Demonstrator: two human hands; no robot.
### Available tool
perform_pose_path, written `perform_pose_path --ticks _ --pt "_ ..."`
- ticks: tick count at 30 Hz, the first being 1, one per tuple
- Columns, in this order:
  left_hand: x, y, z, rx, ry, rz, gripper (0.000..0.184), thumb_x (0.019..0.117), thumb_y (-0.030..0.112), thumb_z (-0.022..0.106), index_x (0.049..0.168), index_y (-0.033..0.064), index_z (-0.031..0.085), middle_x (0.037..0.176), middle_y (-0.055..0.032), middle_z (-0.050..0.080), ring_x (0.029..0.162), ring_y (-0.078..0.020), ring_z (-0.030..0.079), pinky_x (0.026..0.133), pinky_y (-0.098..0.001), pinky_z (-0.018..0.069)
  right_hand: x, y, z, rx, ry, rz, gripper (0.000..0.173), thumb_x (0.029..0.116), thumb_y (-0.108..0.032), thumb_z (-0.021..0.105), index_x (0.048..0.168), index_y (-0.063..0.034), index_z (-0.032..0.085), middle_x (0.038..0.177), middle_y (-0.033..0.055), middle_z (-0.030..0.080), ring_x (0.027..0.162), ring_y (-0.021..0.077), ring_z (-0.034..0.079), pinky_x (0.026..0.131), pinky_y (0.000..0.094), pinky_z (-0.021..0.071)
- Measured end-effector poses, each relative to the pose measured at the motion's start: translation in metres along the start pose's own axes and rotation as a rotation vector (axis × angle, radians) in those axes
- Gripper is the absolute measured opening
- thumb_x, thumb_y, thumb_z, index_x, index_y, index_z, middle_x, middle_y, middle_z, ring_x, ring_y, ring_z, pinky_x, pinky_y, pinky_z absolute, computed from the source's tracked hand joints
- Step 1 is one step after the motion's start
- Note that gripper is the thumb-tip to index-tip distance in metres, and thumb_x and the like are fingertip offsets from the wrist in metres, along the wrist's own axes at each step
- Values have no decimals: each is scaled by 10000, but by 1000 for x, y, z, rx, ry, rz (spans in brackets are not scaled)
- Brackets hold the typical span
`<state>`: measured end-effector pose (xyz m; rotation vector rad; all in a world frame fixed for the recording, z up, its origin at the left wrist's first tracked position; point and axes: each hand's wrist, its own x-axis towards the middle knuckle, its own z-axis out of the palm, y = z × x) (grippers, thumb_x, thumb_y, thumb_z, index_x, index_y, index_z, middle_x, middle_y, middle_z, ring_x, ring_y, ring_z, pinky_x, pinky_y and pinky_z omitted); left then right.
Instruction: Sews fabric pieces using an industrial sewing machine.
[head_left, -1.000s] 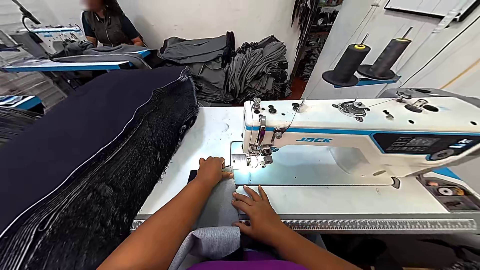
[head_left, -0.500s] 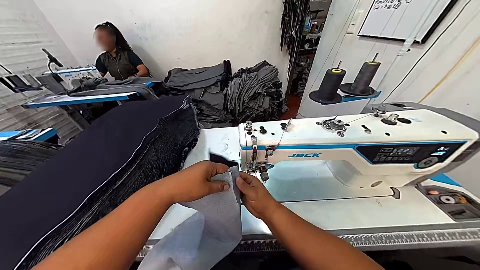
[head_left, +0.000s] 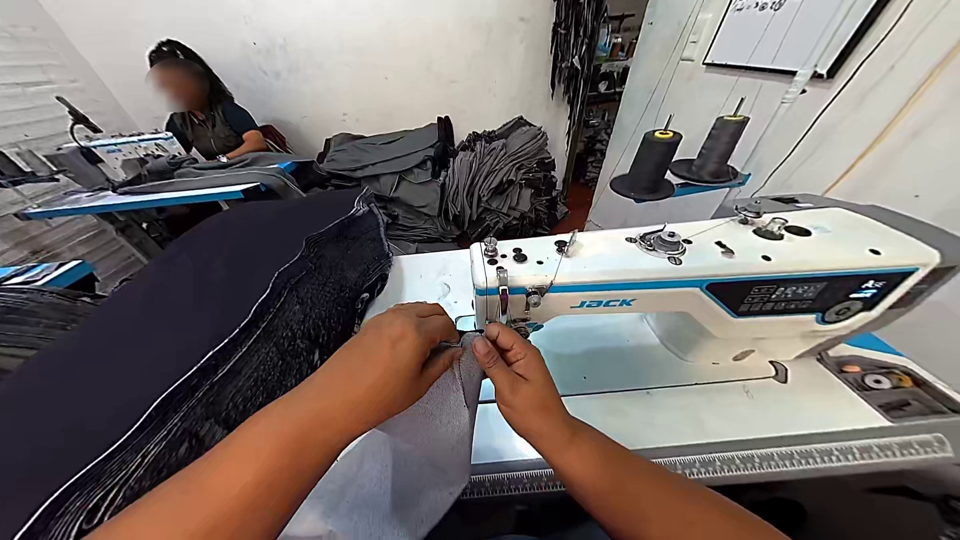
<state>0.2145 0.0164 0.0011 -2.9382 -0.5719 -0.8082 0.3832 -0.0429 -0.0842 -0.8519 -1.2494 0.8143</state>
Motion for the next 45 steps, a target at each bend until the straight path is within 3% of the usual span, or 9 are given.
perform_pose_path --ticks 7,13,21,27,31,36,38,41,45 --pt "0 12 8 144 29 -69 364 1003 326 526 1177 40 669 869 -63 699 794 -246 701 720 -442 559 2 0 -2 -167 57 -224 104 1020 -99 572 965 -37 635 754 -35 608 639 -36 560 601 129 486" --pt "10 14 -4 313 40 52 302 1013 247 519 841 40 655 729 -99 645 691 -283 686 599 -420 506 11 -5 -2 -87 37 -293 42 991 -43 599 1028 -24 600 835 -27 609 706 -31 575 672 133 513" --pt "66 28 -97 524 -74 191 283 1068 211 485 957 -7 627 821 -192 636 724 -405 677 553 -535 491 44 -17 7 187 -681 13 131 876 26 624 1003 14 655 865 -52 702 827 -32 660 787 199 563" --pt "69 -80 -28 288 -593 -353 279 1045 279 606 1060 31 733 1014 -239 704 1012 -460 672 875 -716 485 -39 12 29 760 -676 884 238 854 -155 437 769 -290 614 783 -97 722 735 11 686 669 230 570" --pt "-25 -73 138 -79 -693 -618 351 1078 284 540 1150 -24 691 1171 -233 684 1148 -411 652 1003 -620 481 -90 53 -19 92 -742 1150 330 1094 -233 336 964 -67 590 814 -21 597 745 59 580 719 288 499" --pt "-25 -39 176 -257 -543 -596 329 1064 271 577 1149 -21 705 1130 -191 700 1119 -347 664 1014 -532 484 -47 32 -70 -896 -829 652 495 1056 -364 519 936 83 696 916 261 675 923 417 660 846 610 490" --pt "-10 -42 178 -278 -596 -627 306 1043 287 617 1125 8 713 1111 -170 704 1095 -334 663 992 -555 474 -38 54 -76 -1099 -628 326 468 1039 -439 534 1126 -27 739 1156 171 712 1129 378 652 968 586 487" --pt "0 -44 186 -297 -530 -745 301 1031 304 636 1131 32 719 1136 -152 712 1114 -317 654 1016 -578 430 -20 82 -82 -1203 -725 413 702 1000 -669 431 1561 -249 456 1656 -14 363 1571 320 196 1215 680 75" --pt "-3 -58 200 -271 -431 -640 317 1059 282 574 1170 27 726 1200 -145 714 1190 -297 635 1051 -527 419 -13 96 -84 -1187 -651 369 736 969 -706 453 1535 -237 497 1648 -43 375 1579 313 174 1204 707 35"
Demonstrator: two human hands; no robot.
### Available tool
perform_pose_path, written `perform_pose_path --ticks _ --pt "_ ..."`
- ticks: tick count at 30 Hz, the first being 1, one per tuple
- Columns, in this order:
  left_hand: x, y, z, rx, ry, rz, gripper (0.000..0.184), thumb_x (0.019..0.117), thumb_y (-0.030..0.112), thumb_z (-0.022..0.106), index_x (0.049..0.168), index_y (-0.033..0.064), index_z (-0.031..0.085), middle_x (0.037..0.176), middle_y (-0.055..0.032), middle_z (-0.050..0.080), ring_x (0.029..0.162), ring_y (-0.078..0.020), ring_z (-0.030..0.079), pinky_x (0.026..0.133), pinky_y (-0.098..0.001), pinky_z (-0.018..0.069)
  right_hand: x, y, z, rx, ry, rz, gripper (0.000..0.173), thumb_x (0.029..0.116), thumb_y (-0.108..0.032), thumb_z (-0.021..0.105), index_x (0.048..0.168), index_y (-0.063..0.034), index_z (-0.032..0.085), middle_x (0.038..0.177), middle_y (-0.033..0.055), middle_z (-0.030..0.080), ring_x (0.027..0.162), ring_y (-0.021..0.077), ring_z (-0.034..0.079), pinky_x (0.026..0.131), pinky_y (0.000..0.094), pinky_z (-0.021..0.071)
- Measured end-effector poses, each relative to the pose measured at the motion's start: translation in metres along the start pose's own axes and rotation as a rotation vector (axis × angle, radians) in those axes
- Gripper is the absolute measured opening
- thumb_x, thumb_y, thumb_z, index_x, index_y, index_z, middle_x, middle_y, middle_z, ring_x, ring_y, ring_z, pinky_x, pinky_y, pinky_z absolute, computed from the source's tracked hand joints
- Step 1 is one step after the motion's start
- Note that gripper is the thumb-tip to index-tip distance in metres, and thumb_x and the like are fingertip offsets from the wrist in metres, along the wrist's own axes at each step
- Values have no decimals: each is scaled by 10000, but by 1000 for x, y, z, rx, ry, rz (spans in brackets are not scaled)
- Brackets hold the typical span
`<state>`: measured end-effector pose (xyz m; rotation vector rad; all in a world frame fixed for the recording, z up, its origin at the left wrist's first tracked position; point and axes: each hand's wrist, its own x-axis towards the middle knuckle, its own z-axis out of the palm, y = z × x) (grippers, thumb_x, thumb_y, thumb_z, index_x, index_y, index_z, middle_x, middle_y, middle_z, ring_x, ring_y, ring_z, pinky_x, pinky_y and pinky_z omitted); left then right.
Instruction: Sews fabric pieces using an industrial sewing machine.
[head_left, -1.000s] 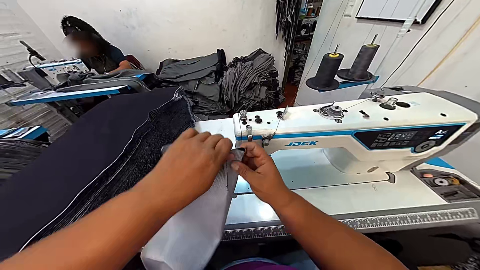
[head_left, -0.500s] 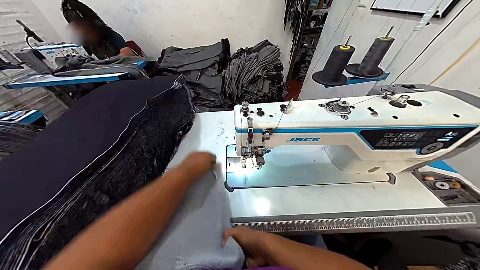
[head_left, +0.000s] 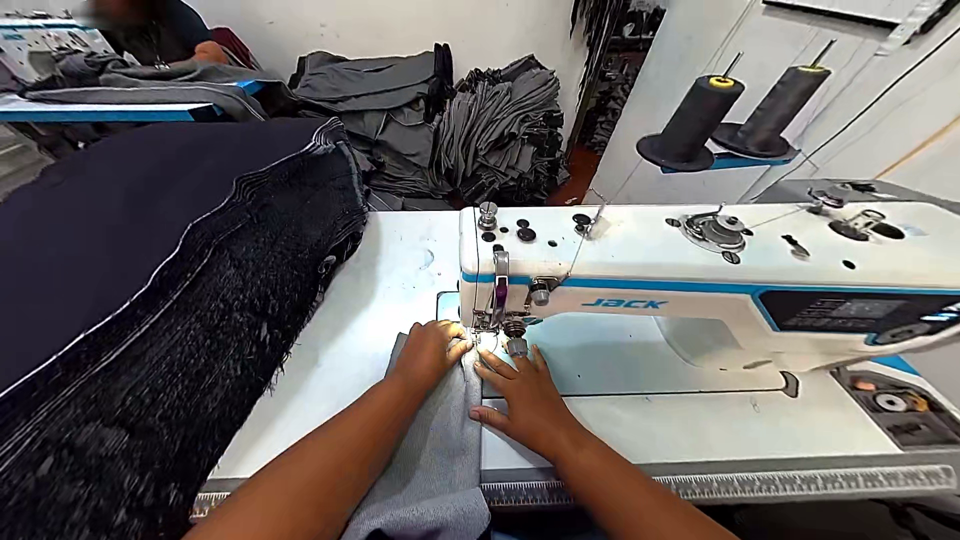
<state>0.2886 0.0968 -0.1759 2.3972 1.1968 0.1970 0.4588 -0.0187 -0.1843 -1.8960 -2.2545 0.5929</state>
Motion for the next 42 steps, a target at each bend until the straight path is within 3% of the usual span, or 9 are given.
perform_pose_path --ticks 3,9,14,19,24,26,30,36,42 --pt "6 -2 -6 16 -18 50 310 1061 259 567 1140 6 729 1149 -157 715 1153 -306 638 1036 -515 422 5 -3 -1 23 13 14 730 954 -692 506 1504 -213 535 1598 -39 458 1562 306 235 1206 700 48" --pt "5 -4 -6 29 4 66 309 1054 264 584 1105 -1 733 1098 -152 722 1100 -295 651 1000 -502 435 6 -9 -2 37 12 34 729 957 -685 507 1506 -206 534 1594 -31 464 1552 319 261 1201 710 51" --pt "6 -5 -3 69 -8 45 342 1064 300 554 1138 19 734 1153 -133 721 1149 -279 640 1020 -481 424 6 -8 -2 32 20 30 720 957 -673 519 1498 -199 542 1586 -21 476 1541 325 287 1201 706 63" --pt "11 1 -12 101 -55 32 373 1068 286 548 1100 -49 711 1143 -191 704 1146 -327 631 1025 -499 411 5 -7 6 62 92 -23 641 974 -621 529 1437 -185 608 1544 -4 527 1512 351 342 1190 717 117" --pt "32 -11 -9 81 134 81 236 981 145 657 1108 -43 723 1150 -196 721 1160 -362 656 998 -579 453 4 -8 5 86 86 -40 600 995 -585 522 1445 -197 602 1549 -15 522 1521 349 326 1190 716 109" --pt "40 -12 -12 91 151 60 231 979 135 668 1137 -23 727 1181 -193 718 1182 -368 648 1000 -595 450 4 -6 7 73 113 -50 595 997 -589 511 1442 -206 605 1541 -23 532 1515 342 342 1189 716 125" --pt "52 -17 -12 91 206 61 190 965 119 687 1071 -33 730 1096 -208 724 1120 -395 663 949 -613 460 4 -4 8 89 109 -53 595 997 -595 508 1444 -216 604 1543 -38 528 1518 324 338 1198 701 115" --pt "48 -15 -8 150 326 98 195 944 133 712 1076 -7 744 1174 -172 706 1145 -385 625 974 -618 420 8 -2 6 124 93 -31 663 965 -682 494 1426 -225 624 1536 -44 535 1515 304 345 1215 664 117" --pt "22 -7 -12 92 99 -47 406 964 330 730 1246 41 690 1283 -183 653 1243 -391 562 1007 -614 411 -7 -10 10 113 89 -72 661 915 -657 607 1349 -163 677 1498 16 570 1488 335 383 1211 657 177"
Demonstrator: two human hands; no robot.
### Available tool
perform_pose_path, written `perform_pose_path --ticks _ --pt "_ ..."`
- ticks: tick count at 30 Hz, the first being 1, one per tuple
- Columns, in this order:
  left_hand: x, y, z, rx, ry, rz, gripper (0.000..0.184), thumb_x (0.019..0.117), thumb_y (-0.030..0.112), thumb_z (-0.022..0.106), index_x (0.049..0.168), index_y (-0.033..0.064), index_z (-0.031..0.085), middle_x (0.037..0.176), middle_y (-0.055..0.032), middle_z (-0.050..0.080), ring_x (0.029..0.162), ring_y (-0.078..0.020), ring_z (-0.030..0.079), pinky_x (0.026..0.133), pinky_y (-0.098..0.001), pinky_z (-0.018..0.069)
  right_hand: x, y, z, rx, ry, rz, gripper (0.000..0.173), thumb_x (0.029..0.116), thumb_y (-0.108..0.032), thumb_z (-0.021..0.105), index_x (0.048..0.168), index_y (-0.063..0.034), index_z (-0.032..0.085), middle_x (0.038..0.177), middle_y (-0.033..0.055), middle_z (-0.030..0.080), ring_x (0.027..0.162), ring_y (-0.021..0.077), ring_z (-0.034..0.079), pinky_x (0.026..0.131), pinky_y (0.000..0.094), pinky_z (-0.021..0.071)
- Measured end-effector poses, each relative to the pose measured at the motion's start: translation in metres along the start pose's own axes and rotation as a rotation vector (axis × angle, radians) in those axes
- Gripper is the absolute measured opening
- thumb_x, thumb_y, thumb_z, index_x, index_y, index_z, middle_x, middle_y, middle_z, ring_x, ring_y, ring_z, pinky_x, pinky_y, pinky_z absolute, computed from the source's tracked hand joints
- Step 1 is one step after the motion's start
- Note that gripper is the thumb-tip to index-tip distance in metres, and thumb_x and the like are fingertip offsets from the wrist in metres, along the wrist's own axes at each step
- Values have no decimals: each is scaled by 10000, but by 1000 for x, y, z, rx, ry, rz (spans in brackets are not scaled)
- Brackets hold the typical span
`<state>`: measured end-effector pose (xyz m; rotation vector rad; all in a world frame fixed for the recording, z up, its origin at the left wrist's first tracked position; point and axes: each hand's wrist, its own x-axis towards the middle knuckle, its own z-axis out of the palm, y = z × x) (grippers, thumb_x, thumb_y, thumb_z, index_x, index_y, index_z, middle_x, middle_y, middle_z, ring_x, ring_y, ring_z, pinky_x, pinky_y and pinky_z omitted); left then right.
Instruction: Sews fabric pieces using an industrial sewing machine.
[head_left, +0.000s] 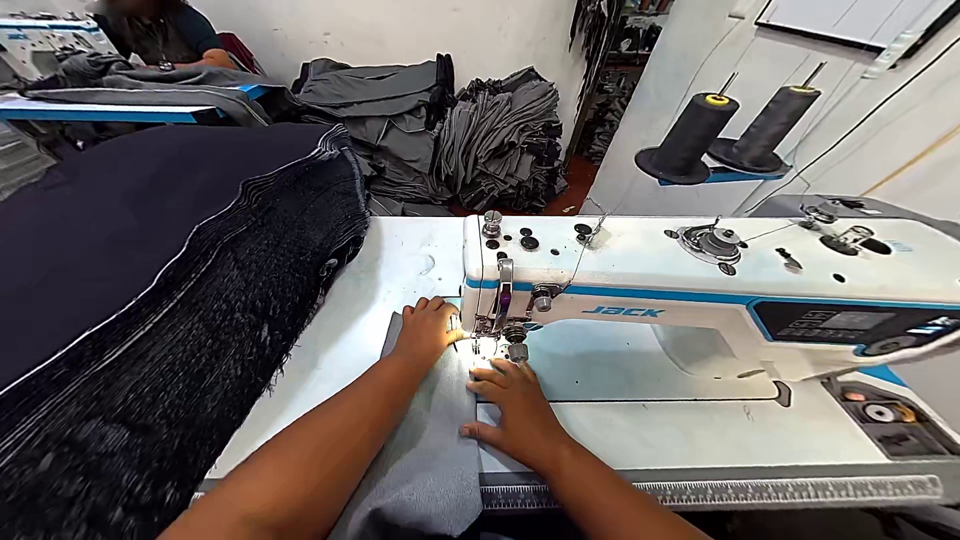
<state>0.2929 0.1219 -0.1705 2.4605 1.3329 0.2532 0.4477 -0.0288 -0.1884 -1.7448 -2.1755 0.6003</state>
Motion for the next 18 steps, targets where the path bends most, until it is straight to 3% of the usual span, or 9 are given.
perform_pose_path --ticks 5,7,9,11,12,13,15,16,18 --pt "-41 18 -30 111 -287 -162 546 953 474 704 1278 39 647 1238 -161 669 1226 -336 587 1067 -552 381 -38 -23 29 2 161 -189 489 857 -439 759 1224 -116 744 1398 65 654 1396 405 502 1120 742 288" --pt "-50 16 -33 64 -345 -195 530 978 460 677 1247 6 630 1184 -202 687 1187 -358 631 1063 -552 429 -44 -29 34 -13 166 -201 500 830 -390 790 1251 -126 734 1421 71 637 1396 412 500 1116 741 293" --pt "-61 9 -41 -84 -344 -106 428 1025 370 637 1167 -34 650 1073 -227 685 1063 -365 662 977 -547 497 -46 -31 35 1 165 -193 713 765 -379 852 1396 -125 637 1519 111 544 1425 409 467 1133 732 275" --pt "-79 6 -60 -302 -298 52 327 1063 257 582 1129 -51 672 987 -193 689 922 -274 663 888 -468 523 -46 -27 35 119 233 -228 966 668 -345 911 1496 -52 508 1558 200 471 1428 424 459 1127 726 300" --pt "-88 8 -73 -395 -280 117 298 1067 217 563 1162 -42 677 1005 -162 704 917 -205 669 892 -410 534 -43 -25 31 253 252 -248 993 697 -355 883 1512 16 454 1562 232 450 1442 413 443 1144 690 313" --pt "-96 11 -85 -469 -269 177 283 1065 193 551 1195 -27 673 1025 -123 712 920 -132 668 897 -346 539 -38 -24 24 439 247 -251 976 786 -400 817 1522 80 391 1571 239 433 1465 359 424 1181 599 331" --pt "-107 17 -101 -549 -226 308 253 1046 182 550 1167 5 684 972 -24 714 868 4 648 840 -217 540 -21 -34 5 896 213 -215 825 957 -399 639 1534 102 328 1539 164 487 1416 179 482 1158 376 422" --pt "-111 22 -106 -553 -196 371 230 1036 190 558 1110 22 696 913 18 705 823 43 632 791 -175 531 -12 -42 -5 1111 210 -206 655 1014 -337 559 1500 71 395 1442 101 579 1314 113 561 1103 328 474" --pt "-114 31 -116 -505 -161 454 202 1028 200 578 1043 49 711 849 56 687 773 75 606 735 -134 509 3 -58 -18 1416 231 -225 320 1033 -253 548 1251 -33 632 1113 -14 722 1037 49 677 959 288 553"
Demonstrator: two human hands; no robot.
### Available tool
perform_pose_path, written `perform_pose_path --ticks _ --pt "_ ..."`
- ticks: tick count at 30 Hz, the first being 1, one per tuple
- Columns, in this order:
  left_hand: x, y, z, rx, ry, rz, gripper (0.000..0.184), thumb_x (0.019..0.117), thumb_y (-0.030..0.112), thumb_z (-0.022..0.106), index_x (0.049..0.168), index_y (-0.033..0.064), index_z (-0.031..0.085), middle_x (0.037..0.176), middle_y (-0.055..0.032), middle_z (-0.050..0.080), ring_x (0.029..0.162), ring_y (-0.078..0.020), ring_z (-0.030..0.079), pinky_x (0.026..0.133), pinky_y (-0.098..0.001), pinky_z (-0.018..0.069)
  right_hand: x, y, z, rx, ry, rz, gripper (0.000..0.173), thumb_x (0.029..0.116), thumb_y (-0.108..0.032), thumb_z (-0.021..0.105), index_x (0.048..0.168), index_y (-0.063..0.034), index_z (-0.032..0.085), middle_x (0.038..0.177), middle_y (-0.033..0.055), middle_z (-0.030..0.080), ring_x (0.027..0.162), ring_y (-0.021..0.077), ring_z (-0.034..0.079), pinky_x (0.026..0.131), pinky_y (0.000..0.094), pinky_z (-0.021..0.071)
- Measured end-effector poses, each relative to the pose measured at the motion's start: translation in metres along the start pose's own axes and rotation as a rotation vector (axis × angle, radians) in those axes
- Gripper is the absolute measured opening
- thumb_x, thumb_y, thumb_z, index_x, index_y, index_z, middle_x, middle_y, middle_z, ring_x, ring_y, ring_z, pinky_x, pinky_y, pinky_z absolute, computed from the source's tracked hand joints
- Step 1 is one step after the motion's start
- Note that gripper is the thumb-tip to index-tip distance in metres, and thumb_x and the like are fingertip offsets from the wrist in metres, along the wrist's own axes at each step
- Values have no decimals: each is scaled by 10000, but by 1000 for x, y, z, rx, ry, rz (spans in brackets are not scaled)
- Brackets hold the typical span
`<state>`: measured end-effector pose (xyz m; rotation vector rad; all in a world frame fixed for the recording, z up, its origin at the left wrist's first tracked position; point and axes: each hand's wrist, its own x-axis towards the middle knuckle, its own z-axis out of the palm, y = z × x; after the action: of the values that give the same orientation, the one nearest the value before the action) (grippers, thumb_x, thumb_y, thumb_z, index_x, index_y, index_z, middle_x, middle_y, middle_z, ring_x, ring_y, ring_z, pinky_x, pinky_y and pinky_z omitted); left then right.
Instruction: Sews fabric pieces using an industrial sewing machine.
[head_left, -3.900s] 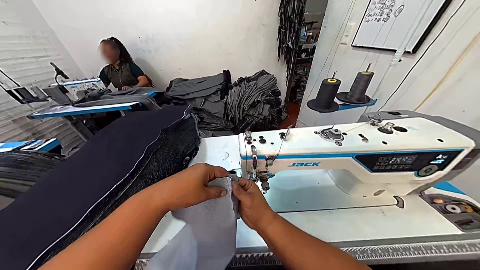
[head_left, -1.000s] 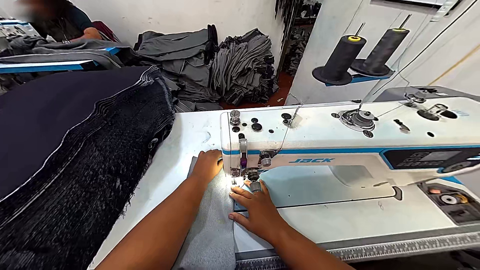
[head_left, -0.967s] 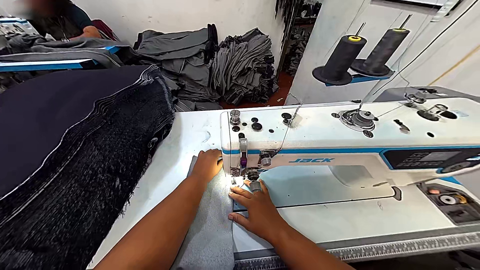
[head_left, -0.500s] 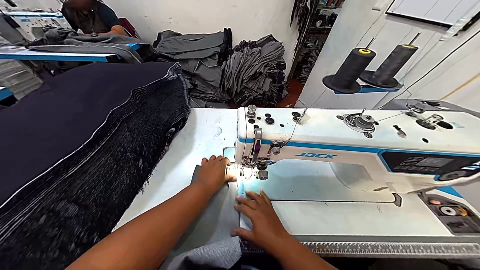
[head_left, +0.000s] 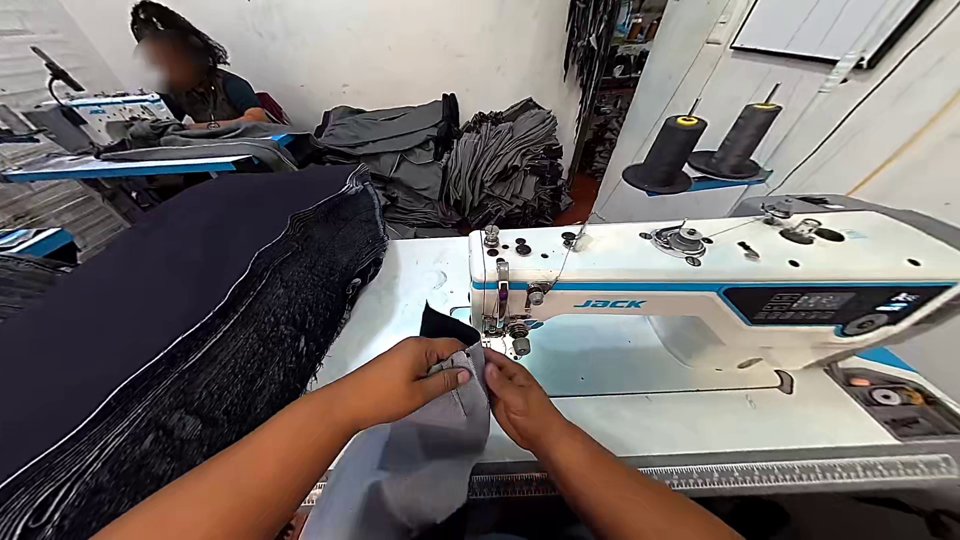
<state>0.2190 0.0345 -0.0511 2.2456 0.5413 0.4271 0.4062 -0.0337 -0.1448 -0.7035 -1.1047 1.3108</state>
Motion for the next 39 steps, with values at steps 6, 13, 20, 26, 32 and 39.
perform_pose_path --ticks 6,13,20,26,32,39 --pt "0 18 -9 269 238 46 194 908 296 735 941 105 755 852 65 669 750 26 590 662 -167 497 9 -6 32 13 159 -144 86 1016 -120 591 936 -132 621 815 -64 656 779 5 638 773 221 550" --pt "5 7 -2 451 294 319 259 955 282 659 771 100 649 713 46 609 784 -35 633 1006 -290 502 -6 -8 35 -347 254 -333 151 1077 -186 472 990 -126 579 809 -86 557 739 -49 548 706 145 480" --pt "7 30 1 635 179 448 266 1015 259 566 864 80 692 792 -6 690 888 -133 719 1028 -351 529 3 -44 10 -510 0 -351 237 1099 -269 409 997 -135 576 866 -89 551 776 -60 538 709 130 462" --pt "3 34 30 462 385 111 328 1031 337 557 1195 61 621 619 49 518 527 -52 504 521 -219 447 6 -35 21 -679 242 -637 182 1097 -188 433 968 -88 513 796 -41 504 654 -48 493 616 97 442" --pt "6 35 29 634 414 139 305 1007 345 571 898 89 694 631 3 576 559 -123 593 512 -291 472 9 -34 20 -695 301 -656 166 1086 -151 462 961 -72 538 767 -40 529 635 -50 511 605 93 453" --pt "31 16 -8 676 173 -88 316 1058 233 570 919 -28 680 734 -197 651 722 -394 687 642 -592 530 -9 -27 8 -621 131 -192 412 985 -77 606 1368 -35 460 751 11 678 641 54 644 641 254 564"
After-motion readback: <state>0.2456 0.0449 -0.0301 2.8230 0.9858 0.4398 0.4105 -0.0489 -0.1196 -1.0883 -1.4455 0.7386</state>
